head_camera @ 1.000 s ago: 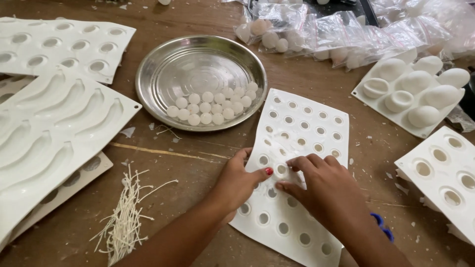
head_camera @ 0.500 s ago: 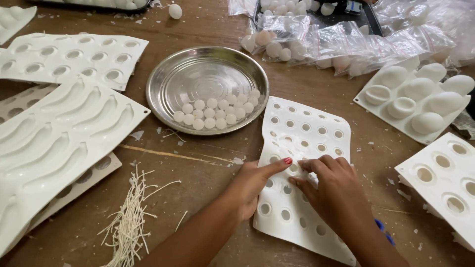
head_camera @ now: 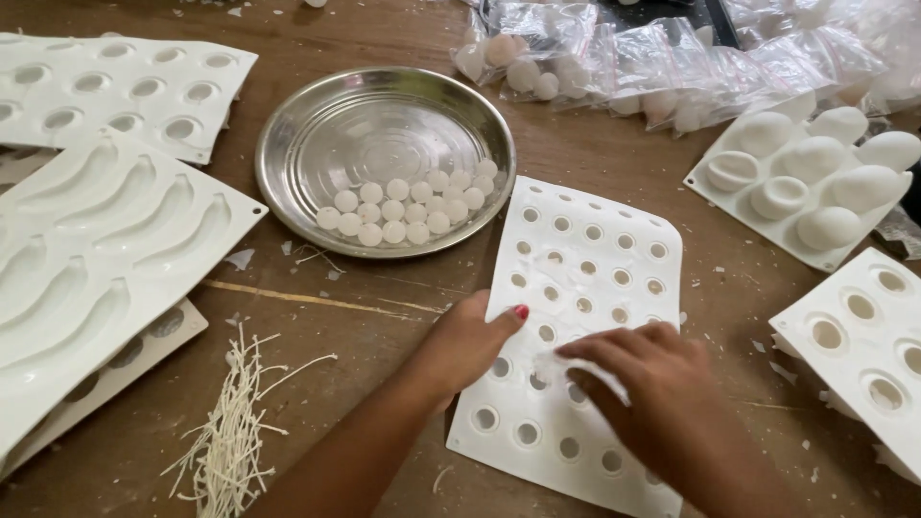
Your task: Removing small round white wax melts from a silicone mold and placing them onto a metal plate.
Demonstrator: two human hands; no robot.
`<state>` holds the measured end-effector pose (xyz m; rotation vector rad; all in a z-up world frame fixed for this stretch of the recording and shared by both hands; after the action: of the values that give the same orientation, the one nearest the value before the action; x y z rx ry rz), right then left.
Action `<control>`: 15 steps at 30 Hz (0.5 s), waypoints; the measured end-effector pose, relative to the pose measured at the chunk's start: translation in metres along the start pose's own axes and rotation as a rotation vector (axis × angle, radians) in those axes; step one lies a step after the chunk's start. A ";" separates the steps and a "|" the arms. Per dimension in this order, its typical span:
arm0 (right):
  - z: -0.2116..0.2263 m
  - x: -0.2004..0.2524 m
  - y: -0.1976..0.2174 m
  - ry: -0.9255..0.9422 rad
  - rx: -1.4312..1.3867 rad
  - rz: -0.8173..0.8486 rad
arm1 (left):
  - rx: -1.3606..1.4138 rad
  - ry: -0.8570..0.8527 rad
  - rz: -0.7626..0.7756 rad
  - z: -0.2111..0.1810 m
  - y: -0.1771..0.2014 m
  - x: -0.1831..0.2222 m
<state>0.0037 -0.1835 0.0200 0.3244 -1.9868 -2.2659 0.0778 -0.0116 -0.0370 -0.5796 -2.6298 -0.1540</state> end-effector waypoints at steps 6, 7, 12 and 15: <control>-0.056 -0.014 0.018 -0.416 0.341 0.215 | -0.430 -0.016 -0.007 -0.020 0.005 0.016; -0.065 -0.013 0.019 -0.419 0.341 0.219 | -0.430 -0.014 -0.002 -0.024 0.005 0.019; -0.133 0.023 0.016 -0.496 0.129 0.509 | -0.620 -0.017 0.079 -0.033 0.001 0.025; -0.137 0.068 0.006 -0.477 0.062 0.667 | -0.557 -0.141 0.093 -0.021 0.003 0.010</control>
<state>-0.0311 -0.3318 0.0038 -0.8260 -1.9375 -1.9417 0.0798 -0.0092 -0.0136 -0.9184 -2.6808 -0.8615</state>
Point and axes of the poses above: each hand's wrist, its own x-axis away from the middle knuckle, its own y-axis out of the back of the hand, z = x × y, the point moved 5 cm from there along -x, towards the middle knuckle, and after that the axes turned 1 degree about -z, right-handed, at the moved point
